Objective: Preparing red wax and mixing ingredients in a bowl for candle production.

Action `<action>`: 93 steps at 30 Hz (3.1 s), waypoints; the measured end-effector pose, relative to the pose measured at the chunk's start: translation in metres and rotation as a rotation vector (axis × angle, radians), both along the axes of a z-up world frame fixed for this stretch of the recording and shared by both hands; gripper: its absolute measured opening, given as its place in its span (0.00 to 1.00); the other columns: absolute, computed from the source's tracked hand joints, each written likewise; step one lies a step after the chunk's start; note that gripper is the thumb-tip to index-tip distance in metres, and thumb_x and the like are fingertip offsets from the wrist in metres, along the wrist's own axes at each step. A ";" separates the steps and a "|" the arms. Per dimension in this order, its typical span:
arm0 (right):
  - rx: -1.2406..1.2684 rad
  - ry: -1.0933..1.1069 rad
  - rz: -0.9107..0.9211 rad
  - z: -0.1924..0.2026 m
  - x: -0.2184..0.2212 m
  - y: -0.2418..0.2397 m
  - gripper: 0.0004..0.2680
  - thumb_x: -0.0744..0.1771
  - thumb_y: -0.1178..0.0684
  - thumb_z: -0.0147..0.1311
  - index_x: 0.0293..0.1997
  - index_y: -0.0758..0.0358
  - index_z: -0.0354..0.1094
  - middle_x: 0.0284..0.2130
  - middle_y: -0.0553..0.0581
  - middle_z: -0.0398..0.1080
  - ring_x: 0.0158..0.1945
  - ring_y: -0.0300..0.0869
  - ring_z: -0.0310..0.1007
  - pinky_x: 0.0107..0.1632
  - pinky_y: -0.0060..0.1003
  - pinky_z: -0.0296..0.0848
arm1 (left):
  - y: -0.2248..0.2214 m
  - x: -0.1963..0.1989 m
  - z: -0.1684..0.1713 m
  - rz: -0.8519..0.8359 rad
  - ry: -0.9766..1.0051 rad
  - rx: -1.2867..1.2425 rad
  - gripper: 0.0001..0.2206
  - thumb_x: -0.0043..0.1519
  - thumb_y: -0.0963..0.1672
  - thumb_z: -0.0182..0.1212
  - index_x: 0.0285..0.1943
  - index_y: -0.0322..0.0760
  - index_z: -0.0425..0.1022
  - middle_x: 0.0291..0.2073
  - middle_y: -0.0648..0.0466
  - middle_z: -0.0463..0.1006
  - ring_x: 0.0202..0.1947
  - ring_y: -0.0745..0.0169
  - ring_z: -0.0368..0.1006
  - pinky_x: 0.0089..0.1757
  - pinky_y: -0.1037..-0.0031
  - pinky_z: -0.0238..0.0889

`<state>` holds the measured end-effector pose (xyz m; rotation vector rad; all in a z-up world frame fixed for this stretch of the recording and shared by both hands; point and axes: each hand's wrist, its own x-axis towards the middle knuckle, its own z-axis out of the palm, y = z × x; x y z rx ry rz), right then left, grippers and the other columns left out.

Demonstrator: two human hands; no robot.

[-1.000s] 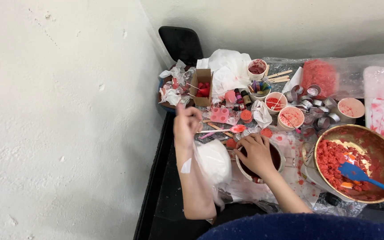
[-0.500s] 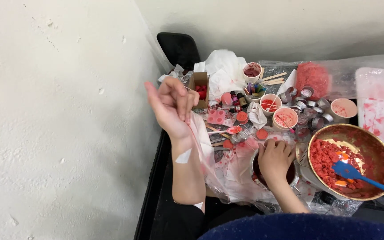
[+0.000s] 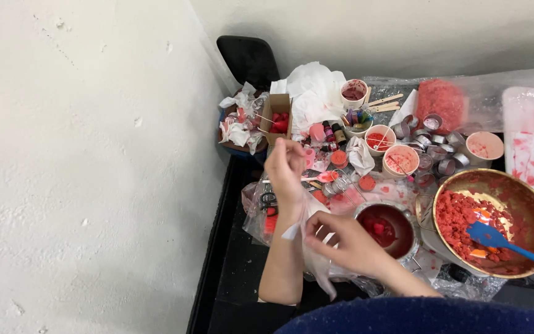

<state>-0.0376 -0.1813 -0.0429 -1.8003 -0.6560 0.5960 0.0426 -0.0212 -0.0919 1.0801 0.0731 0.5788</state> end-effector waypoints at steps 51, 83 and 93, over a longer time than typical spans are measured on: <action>0.644 0.489 -0.074 -0.155 0.060 -0.027 0.13 0.72 0.48 0.41 0.46 0.68 0.70 0.35 0.56 0.75 0.39 0.42 0.75 0.47 0.38 0.73 | 0.020 -0.043 -0.089 -0.853 0.141 0.484 0.17 0.72 0.45 0.54 0.32 0.29 0.74 0.25 0.55 0.78 0.27 0.70 0.73 0.33 0.76 0.64; -0.382 -0.307 -0.181 -0.037 0.091 -0.074 0.11 0.67 0.46 0.52 0.42 0.62 0.74 0.31 0.61 0.77 0.36 0.51 0.78 0.41 0.44 0.74 | 0.089 0.039 -0.196 -0.208 0.418 1.565 0.06 0.50 0.45 0.73 0.36 0.48 0.85 0.39 0.57 0.84 0.42 0.52 0.79 0.44 0.56 0.66; -0.332 -0.175 -0.355 -0.054 0.085 -0.079 0.08 0.66 0.49 0.59 0.43 0.61 0.71 0.31 0.54 0.80 0.37 0.41 0.81 0.42 0.36 0.75 | 0.103 0.025 -0.158 -0.332 0.467 1.415 0.09 0.48 0.45 0.72 0.38 0.48 0.86 0.30 0.54 0.83 0.34 0.53 0.81 0.42 0.63 0.72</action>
